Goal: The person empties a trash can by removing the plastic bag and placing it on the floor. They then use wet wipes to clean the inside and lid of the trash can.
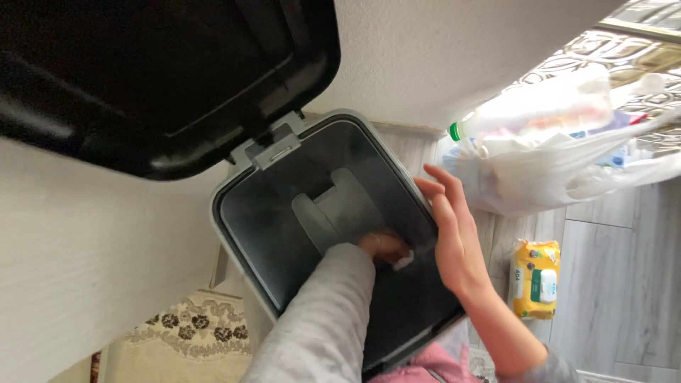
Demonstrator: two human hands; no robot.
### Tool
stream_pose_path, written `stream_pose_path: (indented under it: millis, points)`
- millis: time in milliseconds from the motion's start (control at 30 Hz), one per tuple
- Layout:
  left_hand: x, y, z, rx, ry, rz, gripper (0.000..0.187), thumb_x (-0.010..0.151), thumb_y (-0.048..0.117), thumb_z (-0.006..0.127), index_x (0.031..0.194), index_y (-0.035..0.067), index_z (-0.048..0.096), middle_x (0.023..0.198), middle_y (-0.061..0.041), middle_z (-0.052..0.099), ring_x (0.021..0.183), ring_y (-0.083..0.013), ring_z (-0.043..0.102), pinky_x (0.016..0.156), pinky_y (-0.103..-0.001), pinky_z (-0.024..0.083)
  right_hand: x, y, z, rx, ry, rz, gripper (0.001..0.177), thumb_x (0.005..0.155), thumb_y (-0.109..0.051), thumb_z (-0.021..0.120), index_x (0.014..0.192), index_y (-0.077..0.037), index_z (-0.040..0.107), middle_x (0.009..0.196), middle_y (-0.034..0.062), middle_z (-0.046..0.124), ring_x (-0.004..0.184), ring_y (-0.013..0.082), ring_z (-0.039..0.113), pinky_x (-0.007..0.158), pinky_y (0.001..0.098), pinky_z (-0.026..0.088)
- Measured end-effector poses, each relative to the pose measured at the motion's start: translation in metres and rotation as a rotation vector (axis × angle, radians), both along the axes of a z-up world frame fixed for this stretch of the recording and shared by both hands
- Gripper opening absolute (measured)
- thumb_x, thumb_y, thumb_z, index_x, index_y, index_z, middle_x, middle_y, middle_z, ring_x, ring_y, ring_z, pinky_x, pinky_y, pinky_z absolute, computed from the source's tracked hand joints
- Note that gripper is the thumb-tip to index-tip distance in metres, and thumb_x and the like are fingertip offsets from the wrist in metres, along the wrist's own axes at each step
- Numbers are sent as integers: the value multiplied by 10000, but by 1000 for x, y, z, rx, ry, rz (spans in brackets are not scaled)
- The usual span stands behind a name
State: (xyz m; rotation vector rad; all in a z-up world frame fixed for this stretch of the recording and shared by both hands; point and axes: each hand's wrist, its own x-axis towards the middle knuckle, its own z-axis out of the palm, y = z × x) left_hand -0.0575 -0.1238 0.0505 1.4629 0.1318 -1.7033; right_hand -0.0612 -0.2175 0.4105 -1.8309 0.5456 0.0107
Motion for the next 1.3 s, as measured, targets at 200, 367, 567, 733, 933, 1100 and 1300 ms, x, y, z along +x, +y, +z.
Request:
stream_pose_path:
  millis: [200,367,567,733,933,1100,1300]
  points:
    - [-4,-17,73,-351,198,72,429,723,29,860,1112,-81,717,993,-241,699,907,-375,702,860,-527,621,-3,-17,-30,210,-220,-118,480,1029,-296,331,1407,-75,531,1385,112,583,1321,274,533,1128,511,384]
    - [-1,22,264,-684,107,225,345,797,40,865,1075,-93,710,917,-163,700,875,-257,710,826,-508,634,-26,-25,13,330,-287,-367,425,986,-232,332,1328,-106,551,1327,63,614,1256,207,607,1073,411,492]
    - [20,90,318,-868,55,446,187,944,11,684,1123,-42,693,965,-149,716,921,-275,742,857,-483,644,-71,-12,40,450,-117,-282,450,1044,-287,350,1329,-61,615,1206,219,715,1053,346,725,1009,452,546]
    - [21,118,312,-862,-15,592,148,971,9,646,1116,-13,665,1027,-154,726,976,-291,738,897,-471,632,-83,27,25,882,132,-119,634,1011,-423,339,1360,35,603,1250,296,698,1075,445,716,864,546,586]
    - [22,146,338,-670,-314,603,111,999,43,637,1107,39,663,1044,-128,719,996,-236,714,947,-409,604,-77,41,11,1065,247,61,565,1021,-344,429,1358,77,598,1125,214,697,942,304,748,719,405,644]
    - [17,151,337,-599,-493,526,129,1009,73,642,1137,85,654,1113,-133,703,1051,-228,691,981,-384,580,-77,53,-3,1026,232,-62,288,956,-25,606,1195,123,673,905,175,714,801,262,757,647,374,648]
    - [4,146,372,-461,-1249,400,110,947,59,718,1020,141,710,985,-19,671,898,-207,710,722,-291,639,-61,58,0,862,151,-191,190,941,13,615,1116,85,637,962,202,720,886,309,756,717,441,663]
